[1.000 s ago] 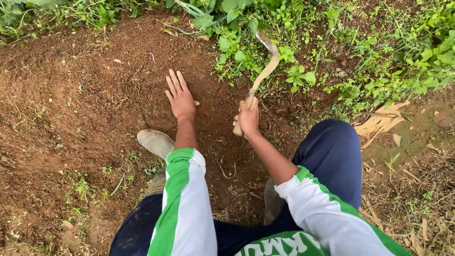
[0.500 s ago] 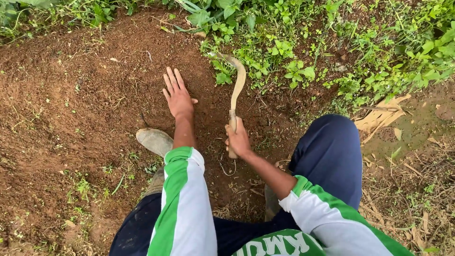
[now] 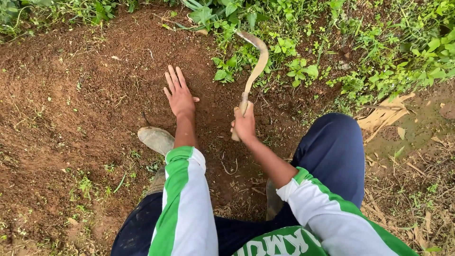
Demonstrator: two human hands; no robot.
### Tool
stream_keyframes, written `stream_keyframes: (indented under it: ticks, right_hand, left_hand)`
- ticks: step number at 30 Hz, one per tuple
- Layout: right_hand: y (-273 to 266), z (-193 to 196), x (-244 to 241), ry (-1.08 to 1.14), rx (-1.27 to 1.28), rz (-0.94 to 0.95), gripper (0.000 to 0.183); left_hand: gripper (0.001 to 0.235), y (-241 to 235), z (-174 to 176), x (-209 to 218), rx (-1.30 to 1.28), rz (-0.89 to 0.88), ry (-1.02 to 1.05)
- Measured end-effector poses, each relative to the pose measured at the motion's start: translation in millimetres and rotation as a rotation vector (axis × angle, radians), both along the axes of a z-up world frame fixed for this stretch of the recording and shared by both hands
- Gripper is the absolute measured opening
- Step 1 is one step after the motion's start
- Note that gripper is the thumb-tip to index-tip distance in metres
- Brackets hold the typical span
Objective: The person is using a hand sickle to scrape the soil, remove weeds, and smooth the surface of a garden bed.
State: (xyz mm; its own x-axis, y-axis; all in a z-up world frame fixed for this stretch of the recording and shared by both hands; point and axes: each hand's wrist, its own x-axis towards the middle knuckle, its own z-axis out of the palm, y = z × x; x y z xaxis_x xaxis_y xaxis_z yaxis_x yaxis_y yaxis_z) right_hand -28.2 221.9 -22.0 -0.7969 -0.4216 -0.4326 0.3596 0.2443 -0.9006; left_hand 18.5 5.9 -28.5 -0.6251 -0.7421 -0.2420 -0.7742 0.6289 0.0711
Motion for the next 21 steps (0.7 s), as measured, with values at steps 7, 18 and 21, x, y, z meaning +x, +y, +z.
stream_keyframes:
  ticks: [7,18,21]
  right_hand:
    - [16,-12,47,-0.098,0.049,0.109,0.033]
    - [12,4,55,0.007,0.062,0.201,0.030]
    - [25,-54,60,0.017,0.025,0.112,0.028]
  left_hand:
    - [0.134,4,5,1,-0.010,-0.004,0.005]
    - [0.136,-3,-5,0,-0.024,-0.018,0.010]
    - [0.135,1,0,1,-0.034,-0.021,-0.003]
